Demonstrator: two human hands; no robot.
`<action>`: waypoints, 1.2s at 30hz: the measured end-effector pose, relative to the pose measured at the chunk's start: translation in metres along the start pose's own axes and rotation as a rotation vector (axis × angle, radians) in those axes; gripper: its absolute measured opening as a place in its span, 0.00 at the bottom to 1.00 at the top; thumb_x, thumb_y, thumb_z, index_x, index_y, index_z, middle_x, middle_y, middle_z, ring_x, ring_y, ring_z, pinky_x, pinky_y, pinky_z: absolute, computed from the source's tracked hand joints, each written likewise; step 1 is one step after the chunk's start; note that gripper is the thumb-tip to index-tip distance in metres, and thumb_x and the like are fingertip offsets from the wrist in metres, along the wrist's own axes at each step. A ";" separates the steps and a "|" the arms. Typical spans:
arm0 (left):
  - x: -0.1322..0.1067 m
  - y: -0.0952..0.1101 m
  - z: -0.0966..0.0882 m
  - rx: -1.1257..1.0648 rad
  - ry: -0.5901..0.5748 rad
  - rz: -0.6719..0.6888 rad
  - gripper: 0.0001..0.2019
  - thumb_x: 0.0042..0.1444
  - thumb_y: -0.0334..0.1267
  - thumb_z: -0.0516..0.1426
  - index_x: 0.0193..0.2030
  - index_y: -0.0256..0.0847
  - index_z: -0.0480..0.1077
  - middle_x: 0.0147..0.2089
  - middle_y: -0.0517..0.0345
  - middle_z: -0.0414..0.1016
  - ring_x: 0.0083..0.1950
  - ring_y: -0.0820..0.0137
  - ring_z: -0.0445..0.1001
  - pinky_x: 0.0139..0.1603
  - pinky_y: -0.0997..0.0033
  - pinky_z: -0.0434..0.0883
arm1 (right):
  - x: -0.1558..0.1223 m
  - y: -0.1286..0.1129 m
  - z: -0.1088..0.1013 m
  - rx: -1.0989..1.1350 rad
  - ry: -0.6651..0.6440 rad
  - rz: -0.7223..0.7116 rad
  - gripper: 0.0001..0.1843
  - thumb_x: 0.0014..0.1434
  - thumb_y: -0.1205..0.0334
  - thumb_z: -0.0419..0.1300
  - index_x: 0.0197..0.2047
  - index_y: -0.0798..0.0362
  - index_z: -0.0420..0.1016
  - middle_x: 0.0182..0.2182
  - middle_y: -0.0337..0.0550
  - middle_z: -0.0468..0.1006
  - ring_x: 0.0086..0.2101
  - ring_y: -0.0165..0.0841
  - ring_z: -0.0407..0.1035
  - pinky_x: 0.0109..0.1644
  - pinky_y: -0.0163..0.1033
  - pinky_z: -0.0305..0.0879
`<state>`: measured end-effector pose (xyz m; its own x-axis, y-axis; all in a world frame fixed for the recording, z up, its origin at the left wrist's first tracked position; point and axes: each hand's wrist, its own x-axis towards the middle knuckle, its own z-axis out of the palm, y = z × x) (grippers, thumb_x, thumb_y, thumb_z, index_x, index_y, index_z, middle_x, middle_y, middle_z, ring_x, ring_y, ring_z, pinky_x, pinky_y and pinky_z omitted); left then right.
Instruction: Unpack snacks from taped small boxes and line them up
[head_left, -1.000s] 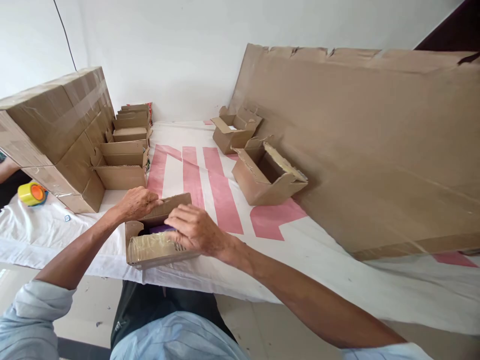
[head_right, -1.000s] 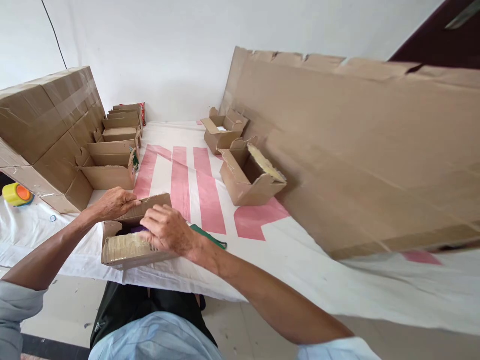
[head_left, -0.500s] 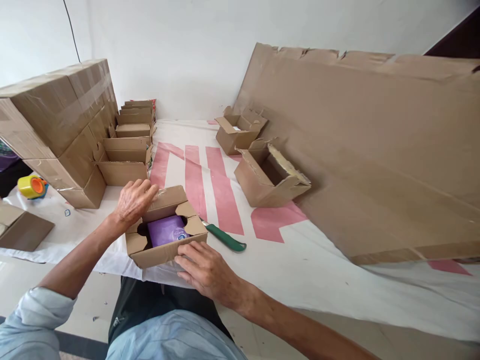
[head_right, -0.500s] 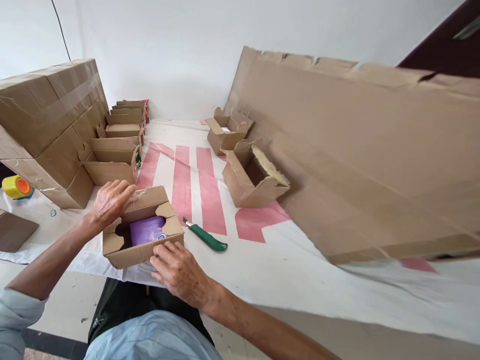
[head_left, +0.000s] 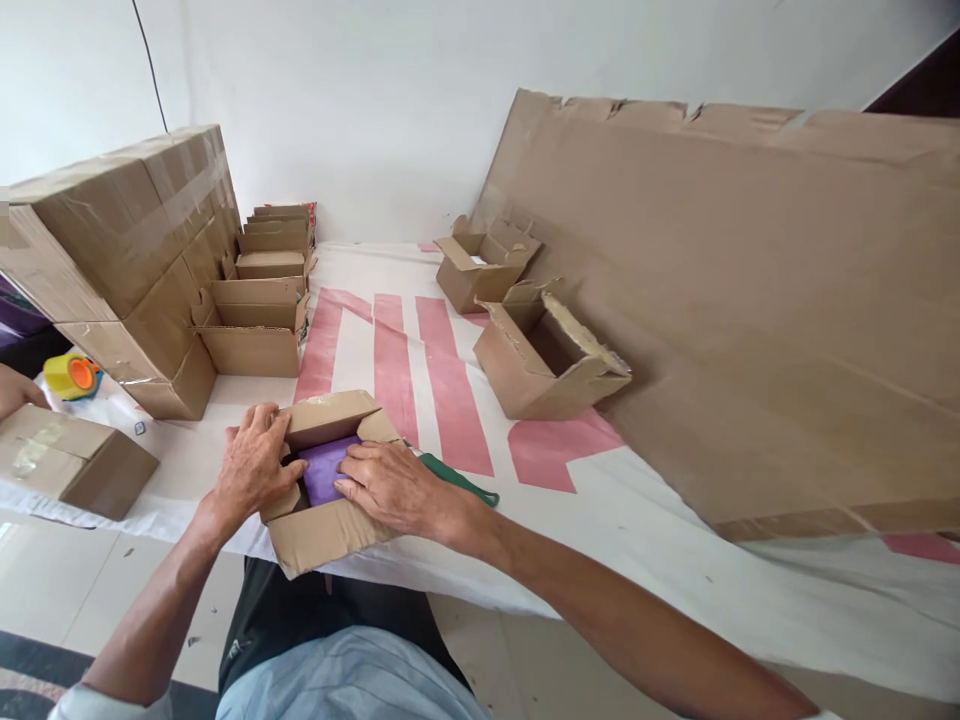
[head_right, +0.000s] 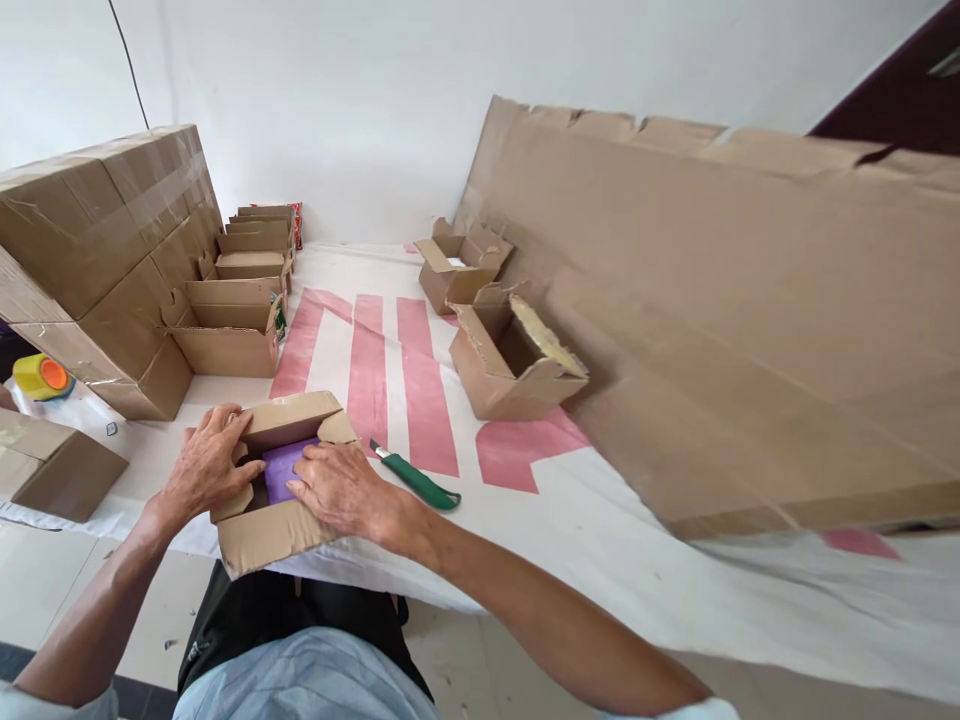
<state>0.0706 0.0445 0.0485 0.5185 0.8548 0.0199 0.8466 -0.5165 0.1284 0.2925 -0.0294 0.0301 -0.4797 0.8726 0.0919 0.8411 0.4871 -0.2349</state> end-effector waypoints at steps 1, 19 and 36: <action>-0.003 0.002 0.002 -0.016 0.011 -0.023 0.27 0.60 0.41 0.64 0.66 0.43 0.69 0.70 0.38 0.69 0.70 0.43 0.67 0.62 0.39 0.71 | 0.002 0.003 -0.002 -0.026 -0.068 0.026 0.13 0.76 0.60 0.57 0.42 0.54 0.81 0.42 0.50 0.83 0.46 0.42 0.78 0.51 0.44 0.70; -0.038 -0.021 0.024 -0.926 0.327 0.070 0.21 0.56 0.30 0.55 0.55 0.43 0.78 0.64 0.48 0.79 0.70 0.54 0.74 0.73 0.51 0.67 | -0.001 0.036 -0.030 -0.257 -0.175 0.109 0.08 0.66 0.60 0.66 0.42 0.55 0.84 0.44 0.57 0.84 0.52 0.51 0.74 0.60 0.52 0.65; -0.084 0.009 0.057 -0.334 0.372 -0.029 0.19 0.62 0.48 0.65 0.56 0.43 0.76 0.75 0.38 0.64 0.73 0.39 0.67 0.64 0.34 0.75 | -0.020 0.082 -0.029 -0.522 -0.038 0.048 0.19 0.64 0.80 0.53 0.33 0.52 0.81 0.38 0.54 0.82 0.44 0.46 0.71 0.48 0.49 0.65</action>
<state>0.0416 -0.0350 -0.0086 0.3661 0.8595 0.3566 0.7436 -0.5006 0.4433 0.3783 -0.0056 0.0370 -0.4381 0.8972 0.0557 0.8702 0.4077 0.2766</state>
